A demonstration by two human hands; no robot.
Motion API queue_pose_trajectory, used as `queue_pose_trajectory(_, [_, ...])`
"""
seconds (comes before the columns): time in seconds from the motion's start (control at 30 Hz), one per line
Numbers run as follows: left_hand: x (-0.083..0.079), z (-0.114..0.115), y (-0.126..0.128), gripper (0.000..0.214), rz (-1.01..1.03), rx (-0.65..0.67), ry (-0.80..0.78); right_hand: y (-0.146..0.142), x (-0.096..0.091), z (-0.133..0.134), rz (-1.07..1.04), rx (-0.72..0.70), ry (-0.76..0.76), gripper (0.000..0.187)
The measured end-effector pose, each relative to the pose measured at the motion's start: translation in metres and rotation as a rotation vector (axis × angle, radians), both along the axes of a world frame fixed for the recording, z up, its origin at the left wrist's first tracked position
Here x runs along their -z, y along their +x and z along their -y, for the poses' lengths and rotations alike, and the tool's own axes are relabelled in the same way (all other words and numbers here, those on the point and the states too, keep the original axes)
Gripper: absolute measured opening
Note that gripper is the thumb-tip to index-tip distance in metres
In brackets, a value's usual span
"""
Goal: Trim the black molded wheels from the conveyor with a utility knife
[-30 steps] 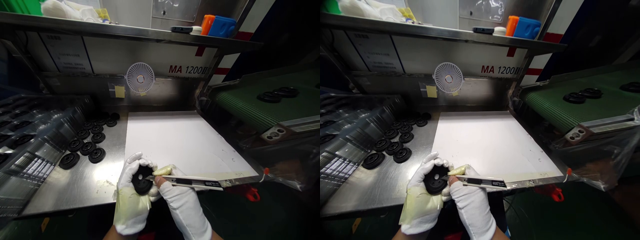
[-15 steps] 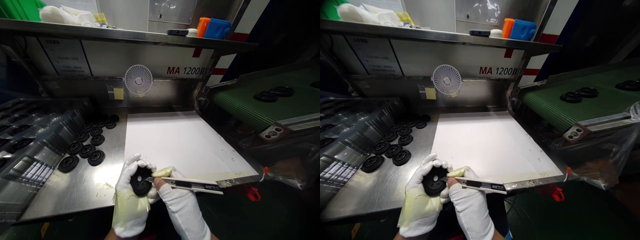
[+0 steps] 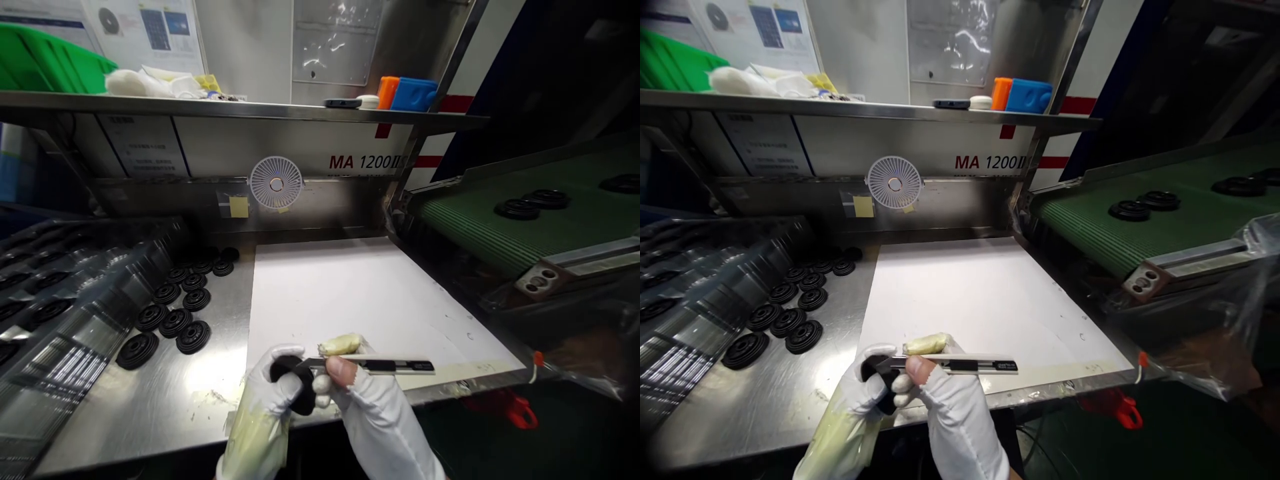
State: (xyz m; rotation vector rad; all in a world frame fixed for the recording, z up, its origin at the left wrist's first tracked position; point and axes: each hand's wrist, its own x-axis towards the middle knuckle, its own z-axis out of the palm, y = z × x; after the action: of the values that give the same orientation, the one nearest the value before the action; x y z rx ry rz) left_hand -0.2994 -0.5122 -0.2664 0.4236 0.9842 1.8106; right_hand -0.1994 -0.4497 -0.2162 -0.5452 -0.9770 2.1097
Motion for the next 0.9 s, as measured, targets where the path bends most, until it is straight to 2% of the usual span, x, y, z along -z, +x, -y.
queue_pose_trajectory(0.07, [0.001, -0.002, 0.000, 0.025, 0.008, -0.070, -0.020, 0.000, 0.003, -0.001, 0.025, 0.074, 0.029, 0.011])
queue_pose_trajectory(0.13, [0.000, -0.005, 0.002, 0.025, 0.025, -0.160, -0.051, 0.001, 0.010, -0.002, 0.063, 0.090, 0.041, 0.014])
queue_pose_trajectory(0.23, [0.000, -0.012, 0.005, 0.035, 0.107, -0.245, -0.028, 0.002, 0.021, -0.002, 0.169, 0.066, 0.085, 0.016])
queue_pose_trajectory(0.33, [0.004, -0.018, 0.007, 0.042, 0.110, -0.303, 0.036, 0.005, 0.030, 0.000, 0.238, 0.101, 0.219, 0.012])
queue_pose_trajectory(0.4, [0.006, -0.020, 0.008, 0.040, 0.085, -0.315, 0.061, 0.008, 0.035, 0.002, 0.241, 0.116, 0.266, 0.013])
queue_pose_trajectory(0.6, [0.007, -0.017, 0.008, 0.038, 0.091, -0.286, 0.061, 0.011, 0.042, 0.004, 0.244, 0.112, 0.282, 0.021])
queue_pose_trajectory(0.8, [0.005, -0.014, 0.010, 0.037, 0.104, -0.270, 0.013, 0.010, 0.037, -0.002, 0.241, 0.082, 0.268, 0.010])
queue_pose_trajectory(0.9, [0.004, -0.016, 0.009, 0.035, 0.115, -0.266, -0.018, 0.011, 0.034, 0.001, 0.230, 0.043, 0.247, 0.012])
